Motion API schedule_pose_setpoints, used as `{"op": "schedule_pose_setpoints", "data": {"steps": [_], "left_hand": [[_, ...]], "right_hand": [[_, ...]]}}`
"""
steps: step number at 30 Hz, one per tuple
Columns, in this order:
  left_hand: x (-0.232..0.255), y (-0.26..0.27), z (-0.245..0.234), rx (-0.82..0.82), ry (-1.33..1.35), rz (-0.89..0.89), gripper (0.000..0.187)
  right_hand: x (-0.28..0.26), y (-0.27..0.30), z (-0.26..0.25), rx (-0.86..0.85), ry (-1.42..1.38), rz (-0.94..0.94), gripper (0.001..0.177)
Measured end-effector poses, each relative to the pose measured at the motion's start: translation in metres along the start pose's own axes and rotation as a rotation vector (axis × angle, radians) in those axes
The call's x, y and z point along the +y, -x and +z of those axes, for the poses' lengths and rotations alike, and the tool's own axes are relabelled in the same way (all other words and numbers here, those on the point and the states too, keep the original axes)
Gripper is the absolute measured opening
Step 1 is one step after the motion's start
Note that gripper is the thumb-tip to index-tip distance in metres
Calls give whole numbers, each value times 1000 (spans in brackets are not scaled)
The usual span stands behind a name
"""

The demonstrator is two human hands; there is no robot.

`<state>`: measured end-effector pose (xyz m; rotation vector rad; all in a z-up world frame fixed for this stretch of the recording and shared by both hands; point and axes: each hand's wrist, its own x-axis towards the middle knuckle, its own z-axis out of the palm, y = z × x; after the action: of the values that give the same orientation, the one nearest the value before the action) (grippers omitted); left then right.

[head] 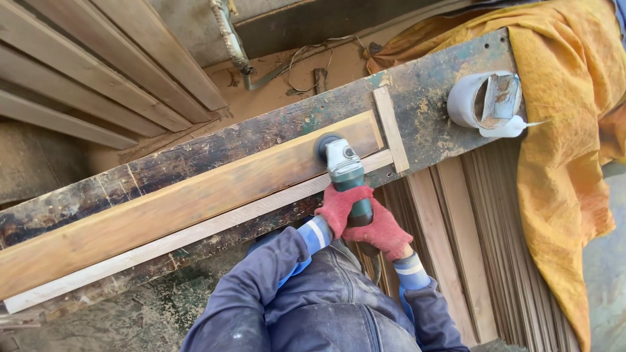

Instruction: Sand the surface and edges of a wooden plank using an angle grinder with a sanding disc.

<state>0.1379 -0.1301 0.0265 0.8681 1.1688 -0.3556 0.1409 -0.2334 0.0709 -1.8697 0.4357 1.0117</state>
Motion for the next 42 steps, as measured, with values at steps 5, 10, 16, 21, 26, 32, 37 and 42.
{"op": "schedule_pose_setpoints", "data": {"steps": [5, 10, 16, 21, 26, 32, 37, 42], "left_hand": [[-4, -15, 43, -157, 21, 28, 49], [-18, -33, 64, -228, 67, 90, 52], [-30, -31, 43, -188, 65, 57, 52], [-18, -46, 65, -239, 60, 70, 50], [-6, -31, 53, -224, 23, 75, 55], [-19, -28, 39, -162, 38, 22, 50], [2, -21, 55, -156, 49, 116, 56], [-19, -34, 28, -179, -18, 17, 44]], "right_hand": [[42, -24, -36, 107, -37, -23, 72], [56, -38, -53, 159, -14, -44, 66], [48, -19, -42, 107, -16, -31, 70], [62, -50, -52, 157, -19, -68, 68], [34, -27, -40, 144, 12, -39, 68], [39, -19, -37, 101, 15, -12, 71], [40, -38, -41, 140, 39, -49, 67], [28, -10, -22, 76, -29, -9, 71]]}}
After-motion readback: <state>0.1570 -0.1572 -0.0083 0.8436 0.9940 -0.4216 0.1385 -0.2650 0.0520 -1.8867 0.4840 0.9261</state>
